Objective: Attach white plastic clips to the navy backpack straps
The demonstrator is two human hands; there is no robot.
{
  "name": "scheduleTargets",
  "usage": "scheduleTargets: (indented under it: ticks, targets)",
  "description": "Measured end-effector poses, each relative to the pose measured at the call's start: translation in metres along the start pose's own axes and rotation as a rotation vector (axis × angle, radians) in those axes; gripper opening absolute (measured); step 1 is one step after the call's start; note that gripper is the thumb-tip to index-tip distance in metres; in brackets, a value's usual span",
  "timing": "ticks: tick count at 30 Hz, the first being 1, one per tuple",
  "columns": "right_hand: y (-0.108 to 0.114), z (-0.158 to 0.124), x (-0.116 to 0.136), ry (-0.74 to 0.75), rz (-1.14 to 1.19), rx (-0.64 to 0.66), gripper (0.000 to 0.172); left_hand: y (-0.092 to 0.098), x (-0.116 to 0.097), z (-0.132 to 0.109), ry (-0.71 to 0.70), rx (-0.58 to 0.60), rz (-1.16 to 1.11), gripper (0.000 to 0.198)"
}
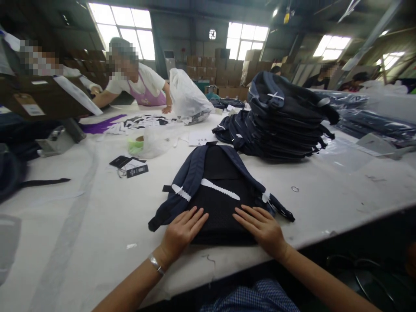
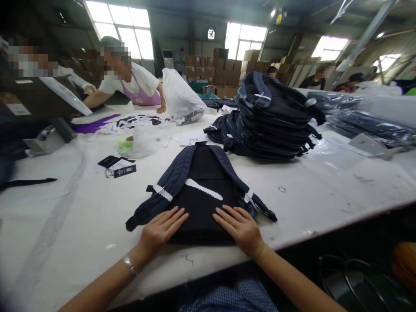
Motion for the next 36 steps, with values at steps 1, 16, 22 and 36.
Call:
scheduleTargets:
  ticks: [1,16,22,36]
  targets:
    - [0.001,-0.004,0.000,0.022,0.026,0.005,0.056,0.001,-0.003,-0.002,0.002,0.012,0.004,0.045]
    - [-0.039,0.059,0.053,0.082,0.186,0.113,0.071,0.008,-0.032,-0.004,0.314,0.025,-0.061,0.037]
    - [-0.042,0.050,0.039,-0.112,0.349,0.009,0.052,0.029,-0.052,-0.051,1.240,-0.550,-0.141,0.052]
    - [-0.028,0.051,0.024,-0.519,0.478,-0.024,0.050,0.013,-0.015,-0.037,1.528,-0.611,-0.726,0.079]
Point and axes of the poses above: each hand's wrist, its own z-axis towards the middle knuckle, its own y-axis out of the back of the hand, x = y × z, the point moved 3 cm from there along z, towards the middle knuckle, and after that the axes turned 11 degrees about -x, right-handed, at the moved point
